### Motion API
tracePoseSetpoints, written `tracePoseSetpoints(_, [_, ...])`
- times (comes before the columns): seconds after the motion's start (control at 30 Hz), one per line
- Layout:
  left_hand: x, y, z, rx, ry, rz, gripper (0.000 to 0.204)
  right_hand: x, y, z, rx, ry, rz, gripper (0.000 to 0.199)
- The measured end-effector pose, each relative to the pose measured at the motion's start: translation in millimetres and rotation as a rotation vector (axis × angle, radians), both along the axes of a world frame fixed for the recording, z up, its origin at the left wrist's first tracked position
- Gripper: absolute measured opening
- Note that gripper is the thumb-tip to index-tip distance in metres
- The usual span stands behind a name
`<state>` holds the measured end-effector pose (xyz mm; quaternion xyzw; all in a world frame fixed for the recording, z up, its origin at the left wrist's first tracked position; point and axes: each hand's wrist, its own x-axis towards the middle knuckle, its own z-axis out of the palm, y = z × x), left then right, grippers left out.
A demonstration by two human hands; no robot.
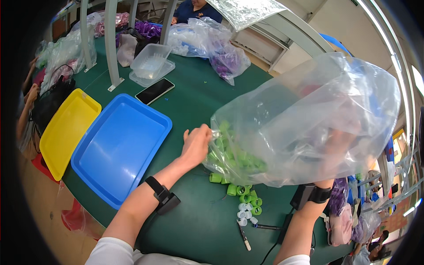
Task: Assembling small plastic components for outdoor or sports goods at a production workbench.
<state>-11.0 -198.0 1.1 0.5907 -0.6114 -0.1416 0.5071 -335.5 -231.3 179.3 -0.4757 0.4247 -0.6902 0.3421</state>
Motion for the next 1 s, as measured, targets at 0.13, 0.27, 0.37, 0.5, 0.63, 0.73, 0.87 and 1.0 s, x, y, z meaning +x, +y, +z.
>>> tracePoseSetpoints(0.13, [30, 6, 11, -0.022, 0.151, 0.040, 0.004, 24, 95, -53, -0.006, -0.012, -0.187, 0.039])
tracePoseSetpoints(0.27, [22, 2, 16, -0.109, 0.208, -0.008, 0.005, 17, 107, -37, -0.063, 0.037, -0.275, 0.034])
tracePoseSetpoints(0.37, [33, 11, 28, -0.162, 0.277, 0.114, 0.008, 27, 107, -32, -0.025, 0.072, -0.354, 0.030])
tracePoseSetpoints(0.5, [25, 4, 31, -0.256, 0.451, 0.075, 0.012, -31, 102, -41, 0.034, 0.802, -0.575, 0.026])
tracePoseSetpoints(0.63, [26, 4, 30, -0.218, 0.430, 0.121, 0.012, -68, 103, -51, -0.013, 1.387, -0.764, 0.038])
tracePoseSetpoints(0.73, [15, -4, 34, -0.163, 0.475, 0.142, 0.011, -98, 31, -19, -0.171, 1.359, -0.698, 0.034])
tracePoseSetpoints(0.87, [26, -10, 16, -0.164, 0.681, 0.173, 0.010, -32, 3, -68, -0.424, 1.294, -0.573, 0.029])
tracePoseSetpoints(1.0, [17, 11, 43, -0.005, 0.807, 0.058, 0.009, -56, 95, -178, -0.610, 1.226, -0.450, 0.025])
